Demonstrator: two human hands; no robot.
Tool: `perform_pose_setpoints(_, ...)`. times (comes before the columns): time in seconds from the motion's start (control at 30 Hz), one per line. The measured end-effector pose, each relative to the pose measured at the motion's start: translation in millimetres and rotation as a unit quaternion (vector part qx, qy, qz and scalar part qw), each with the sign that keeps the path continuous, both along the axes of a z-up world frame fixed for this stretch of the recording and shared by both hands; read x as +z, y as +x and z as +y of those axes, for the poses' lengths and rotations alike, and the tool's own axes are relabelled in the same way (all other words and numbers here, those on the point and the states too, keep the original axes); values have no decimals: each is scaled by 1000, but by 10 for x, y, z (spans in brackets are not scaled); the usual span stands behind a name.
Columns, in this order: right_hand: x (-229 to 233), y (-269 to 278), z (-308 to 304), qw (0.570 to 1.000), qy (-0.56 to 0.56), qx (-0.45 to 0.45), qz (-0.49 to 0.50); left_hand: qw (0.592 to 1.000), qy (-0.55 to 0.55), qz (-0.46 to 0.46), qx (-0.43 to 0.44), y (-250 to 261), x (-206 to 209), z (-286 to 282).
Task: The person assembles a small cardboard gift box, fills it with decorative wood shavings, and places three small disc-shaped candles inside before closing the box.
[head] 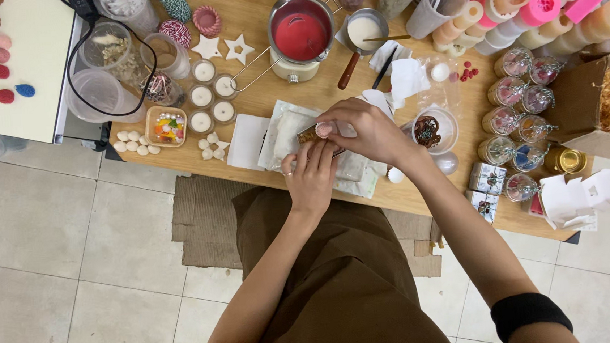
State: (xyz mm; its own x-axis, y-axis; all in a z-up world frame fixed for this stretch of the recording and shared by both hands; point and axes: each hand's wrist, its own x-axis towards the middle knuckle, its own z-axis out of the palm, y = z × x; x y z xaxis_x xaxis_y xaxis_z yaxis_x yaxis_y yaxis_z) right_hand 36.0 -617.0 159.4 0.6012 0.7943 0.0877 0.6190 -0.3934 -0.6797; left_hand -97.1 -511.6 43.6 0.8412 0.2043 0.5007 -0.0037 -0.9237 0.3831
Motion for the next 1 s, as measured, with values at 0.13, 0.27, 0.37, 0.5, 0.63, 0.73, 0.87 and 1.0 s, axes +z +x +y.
perform_pose_setpoints(0.13, -52, 59, 21, 999, -9, 45, -29, 1000, 14, -3, -3, -2, -32, 15)
perform_pose_setpoints(0.27, -185, 123, 73, 992, -23, 82, -92, 1000, 21, -16, -5, -5, -40, 25)
perform_pose_setpoints(0.37, -245, 136, 82, 986, -41, 101, -128, 1000, 5, -11, -4, -2, -33, 24)
perform_pose_setpoints(0.5, -231, 153, 100, 985, -72, 102, -117, 1000, 2, -2, -5, -8, -23, 33)
perform_pose_setpoints(0.63, -190, 151, 115, 984, -62, 95, -135, 1000, -2, 7, -4, -23, 19, 45)
perform_pose_setpoints(0.73, -161, 138, 101, 986, -54, 94, -125, 1000, -16, 13, 0, -61, 89, 94)
perform_pose_setpoints(0.87, -97, 179, 23, 991, -55, 71, -103, 998, -51, 33, 6, -140, 184, 203)
perform_pose_setpoints(1.0, -119, 170, 0, 980, -59, 53, -185, 999, -46, 27, 12, -143, 205, 204)
